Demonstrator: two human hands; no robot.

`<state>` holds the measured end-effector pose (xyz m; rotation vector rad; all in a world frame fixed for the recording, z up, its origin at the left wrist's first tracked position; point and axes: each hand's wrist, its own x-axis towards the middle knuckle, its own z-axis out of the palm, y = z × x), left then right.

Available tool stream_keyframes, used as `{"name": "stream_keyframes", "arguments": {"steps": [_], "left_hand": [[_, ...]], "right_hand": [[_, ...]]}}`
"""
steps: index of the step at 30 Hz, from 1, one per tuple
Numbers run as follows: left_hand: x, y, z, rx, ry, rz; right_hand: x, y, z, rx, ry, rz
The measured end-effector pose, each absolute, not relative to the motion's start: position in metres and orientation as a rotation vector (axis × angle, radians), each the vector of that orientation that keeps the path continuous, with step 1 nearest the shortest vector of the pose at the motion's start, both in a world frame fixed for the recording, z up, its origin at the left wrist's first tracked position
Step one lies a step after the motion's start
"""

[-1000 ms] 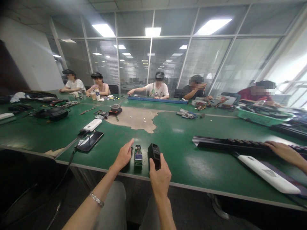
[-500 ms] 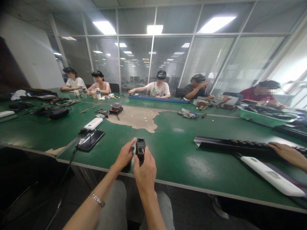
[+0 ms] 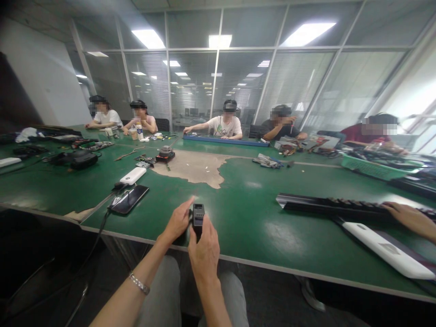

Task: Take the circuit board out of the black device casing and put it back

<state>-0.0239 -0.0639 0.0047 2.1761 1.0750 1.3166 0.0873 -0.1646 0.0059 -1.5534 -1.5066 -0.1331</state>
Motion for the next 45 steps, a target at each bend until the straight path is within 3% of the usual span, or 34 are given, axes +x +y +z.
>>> {"name": "stream_keyframes", "arguments": {"steps": [18, 32, 45], "left_hand": [[-0.025, -0.067, 0.010, 2.198, 1.146, 1.204], [-0.024, -0.059, -0.004, 2.117, 1.160, 1.314], [-0.024, -0.055, -0.010, 2.102, 1.145, 1.379]], "right_hand": [[0.090, -0.161, -0.004, -1.561, -1.498, -0.098], [0.088, -0.161, 0.000, -1.552, -1.508, -0.080], [0.117, -0.155, 0.053, -1.506, -1.298, -0.012]]}}
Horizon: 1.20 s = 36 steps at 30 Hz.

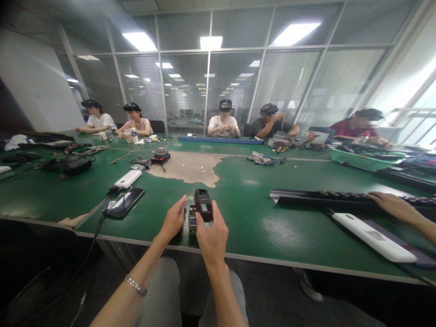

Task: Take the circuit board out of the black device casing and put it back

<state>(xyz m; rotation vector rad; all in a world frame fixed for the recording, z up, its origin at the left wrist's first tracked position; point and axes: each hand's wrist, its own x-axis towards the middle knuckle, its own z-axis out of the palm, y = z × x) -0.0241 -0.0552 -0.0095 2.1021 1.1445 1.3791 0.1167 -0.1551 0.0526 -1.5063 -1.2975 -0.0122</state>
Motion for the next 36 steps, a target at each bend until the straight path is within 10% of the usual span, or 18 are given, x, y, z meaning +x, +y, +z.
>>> {"name": "stream_keyframes", "arguments": {"steps": [36], "left_hand": [[-0.024, -0.055, -0.009, 2.137, 1.203, 1.348]], "right_hand": [[0.152, -0.169, -0.008, -1.709, -1.400, -0.270]]}}
